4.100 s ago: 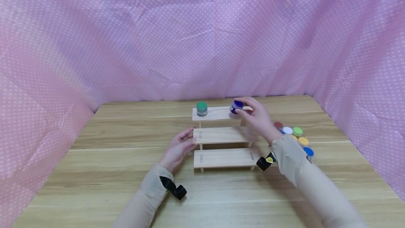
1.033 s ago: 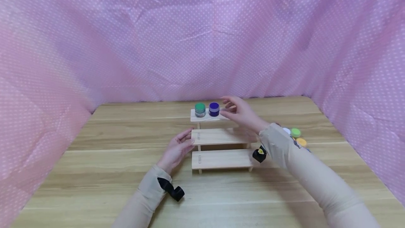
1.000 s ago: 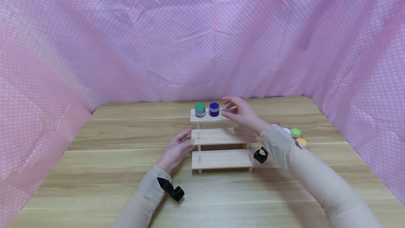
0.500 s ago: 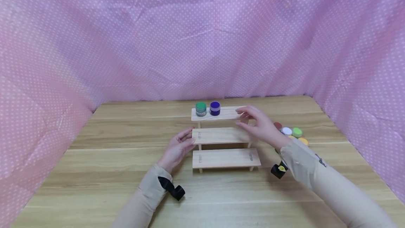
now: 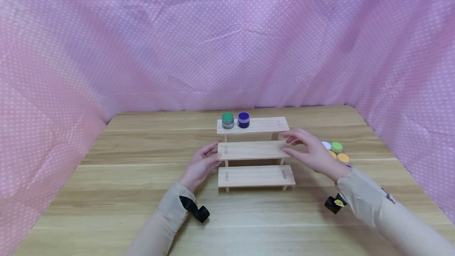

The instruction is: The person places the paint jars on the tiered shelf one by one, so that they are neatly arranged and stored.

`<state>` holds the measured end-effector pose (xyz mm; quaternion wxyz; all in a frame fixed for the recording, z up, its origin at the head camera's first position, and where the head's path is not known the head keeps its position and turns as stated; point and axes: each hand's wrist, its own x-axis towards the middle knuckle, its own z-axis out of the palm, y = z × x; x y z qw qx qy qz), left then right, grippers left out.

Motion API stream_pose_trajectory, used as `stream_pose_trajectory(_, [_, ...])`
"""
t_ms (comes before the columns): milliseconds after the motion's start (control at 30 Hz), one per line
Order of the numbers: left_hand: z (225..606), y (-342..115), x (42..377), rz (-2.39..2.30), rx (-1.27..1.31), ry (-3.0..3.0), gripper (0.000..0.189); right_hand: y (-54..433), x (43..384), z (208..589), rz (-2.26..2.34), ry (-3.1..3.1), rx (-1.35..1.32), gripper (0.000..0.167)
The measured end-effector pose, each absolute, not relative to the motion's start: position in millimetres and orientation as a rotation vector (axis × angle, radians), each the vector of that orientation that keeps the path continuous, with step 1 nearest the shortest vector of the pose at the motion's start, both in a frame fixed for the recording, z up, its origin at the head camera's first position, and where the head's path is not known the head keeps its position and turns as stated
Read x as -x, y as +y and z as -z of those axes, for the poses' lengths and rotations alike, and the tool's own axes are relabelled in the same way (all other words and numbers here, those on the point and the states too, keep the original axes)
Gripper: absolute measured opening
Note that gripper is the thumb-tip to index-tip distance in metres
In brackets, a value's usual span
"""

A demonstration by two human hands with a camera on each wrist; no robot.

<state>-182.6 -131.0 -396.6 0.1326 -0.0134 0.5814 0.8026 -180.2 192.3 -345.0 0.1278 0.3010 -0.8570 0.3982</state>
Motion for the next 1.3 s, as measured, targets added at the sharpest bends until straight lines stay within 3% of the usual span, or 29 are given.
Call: stream_pose_trajectory(1300, [398, -131, 184, -2.332, 0.033, 1.693, 0.057, 319, 145, 360, -0.997, -2.798, -0.375, 0.048])
